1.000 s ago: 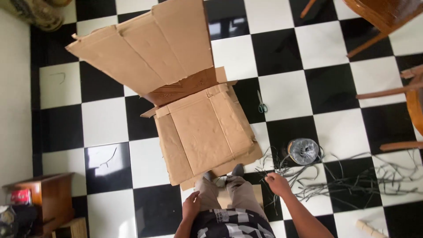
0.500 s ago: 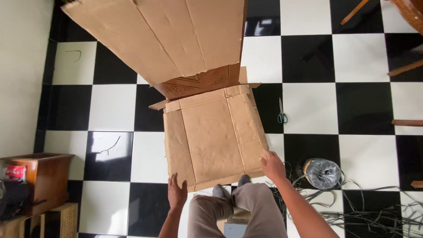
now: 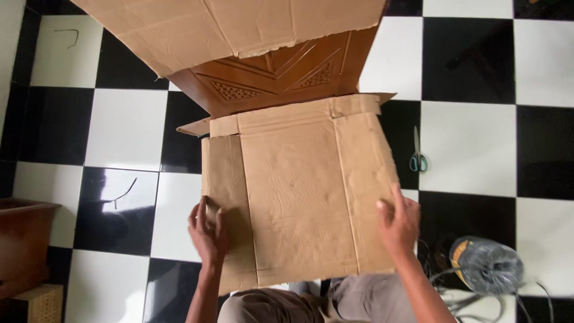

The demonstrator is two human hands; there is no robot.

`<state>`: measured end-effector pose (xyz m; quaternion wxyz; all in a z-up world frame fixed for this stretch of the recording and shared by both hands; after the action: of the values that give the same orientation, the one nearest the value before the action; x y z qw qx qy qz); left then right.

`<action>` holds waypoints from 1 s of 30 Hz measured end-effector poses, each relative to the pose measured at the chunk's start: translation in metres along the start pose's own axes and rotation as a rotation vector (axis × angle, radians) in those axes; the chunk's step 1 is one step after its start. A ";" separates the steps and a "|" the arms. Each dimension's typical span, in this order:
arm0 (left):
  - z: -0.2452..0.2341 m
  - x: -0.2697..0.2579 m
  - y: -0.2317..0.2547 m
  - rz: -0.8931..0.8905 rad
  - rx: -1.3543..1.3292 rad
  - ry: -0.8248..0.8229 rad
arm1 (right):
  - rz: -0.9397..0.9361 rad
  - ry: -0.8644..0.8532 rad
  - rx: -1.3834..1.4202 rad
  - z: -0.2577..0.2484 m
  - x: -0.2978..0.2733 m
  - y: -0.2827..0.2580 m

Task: Wrapping a wooden chair with cardboard and securing it with plastic straps for shipping.

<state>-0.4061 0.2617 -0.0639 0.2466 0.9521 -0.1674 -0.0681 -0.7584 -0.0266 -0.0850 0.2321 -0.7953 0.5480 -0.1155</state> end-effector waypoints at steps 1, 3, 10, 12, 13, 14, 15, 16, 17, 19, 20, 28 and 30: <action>-0.010 0.005 0.010 -0.031 -0.030 -0.024 | -0.107 0.069 -0.004 -0.008 0.000 -0.003; -0.022 0.009 0.012 -0.062 -0.065 -0.034 | -0.224 0.145 -0.003 -0.015 -0.005 -0.006; -0.002 0.032 0.002 -0.209 -0.095 -0.236 | -0.058 -0.116 0.020 0.004 0.021 0.009; 0.008 0.044 -0.004 -0.193 -0.110 -0.265 | 0.008 -0.203 -0.012 0.007 0.025 0.012; 0.013 0.053 -0.004 -0.164 -0.113 -0.277 | -0.010 -0.202 -0.010 0.008 0.025 0.013; 0.017 0.062 -0.004 -0.134 -0.115 -0.289 | -0.027 -0.200 -0.008 0.009 0.024 0.015; 0.021 0.073 0.007 -0.136 -0.120 -0.281 | -0.036 -0.198 -0.008 0.012 0.023 0.018; 0.023 0.084 0.018 -0.114 -0.225 -0.265 | -0.035 -0.192 -0.051 0.014 0.022 0.021; 0.023 0.097 0.031 -0.090 -0.328 -0.247 | -0.035 -0.185 -0.092 0.016 0.022 0.023; 0.032 0.124 0.034 -0.177 -0.398 -0.266 | -0.010 -0.186 -0.112 0.014 0.022 0.014; 0.035 0.137 0.037 -0.264 -0.464 -0.295 | 0.026 -0.190 -0.134 0.011 0.020 0.010; 0.048 0.184 0.046 -0.332 -0.540 -0.348 | -0.011 -0.163 -0.182 0.018 0.019 0.015; 0.053 0.193 0.044 -0.342 -0.602 -0.350 | 0.033 -0.172 -0.204 0.019 0.022 0.013</action>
<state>-0.2495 0.1340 -0.0975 0.4679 0.8251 -0.0184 -0.3160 -0.7528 -0.0467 -0.1094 0.1980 -0.8127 0.5479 0.0133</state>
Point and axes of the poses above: each hand's wrist, its own x-axis towards the middle knuckle, its own z-axis out of the palm, y = z × x, the point moved 2 cm from there along x, towards the middle knuckle
